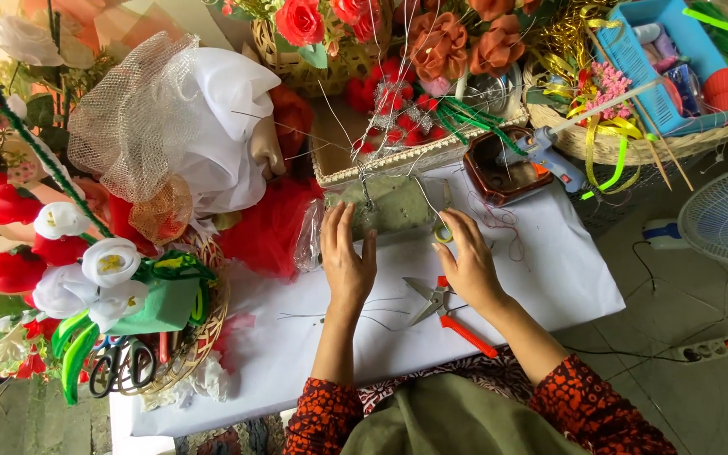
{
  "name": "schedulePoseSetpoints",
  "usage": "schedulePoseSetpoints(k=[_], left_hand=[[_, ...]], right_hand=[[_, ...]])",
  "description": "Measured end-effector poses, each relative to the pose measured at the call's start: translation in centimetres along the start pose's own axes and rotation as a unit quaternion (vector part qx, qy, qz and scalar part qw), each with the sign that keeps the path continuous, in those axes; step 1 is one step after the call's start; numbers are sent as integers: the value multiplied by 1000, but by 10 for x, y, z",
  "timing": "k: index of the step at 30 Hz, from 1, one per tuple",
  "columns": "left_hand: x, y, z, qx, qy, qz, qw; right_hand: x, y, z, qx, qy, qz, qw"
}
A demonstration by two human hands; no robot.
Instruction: The person holds a bundle of thin silver wires and repeatedly twists and adjusts them by hand. They occasionally use red-handled wire cutters to trim excess wire. The workspace contains artificial flowers, ribbons, and other craft supplies.
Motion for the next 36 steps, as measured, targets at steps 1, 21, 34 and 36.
schedulePoseSetpoints(k=[1,21,34,36], left_hand=[[0,0,-1,-1,1,1,1000],[12,3,5,35,10,-48,998],[-2,-8,63,2,78,-201,976],[-8,-9,72,3,100,-257,961]], right_hand=[[-4,-4,-2,1,1,1,1000],[-36,-31,-20,-7,-12,15,1000],[-30,-29,-19,-31,-3,26,999],[-27,-27,-19,-36,-3,21,999]])
Point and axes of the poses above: each hand's wrist, its own z-axis towards the middle knuckle, its own y-axis out of the back of the hand, x = y × z, the point moved 2 cm from there along z, towards the middle knuckle, and after that the axes turned 1 degree about z, right-handed, at the moved point
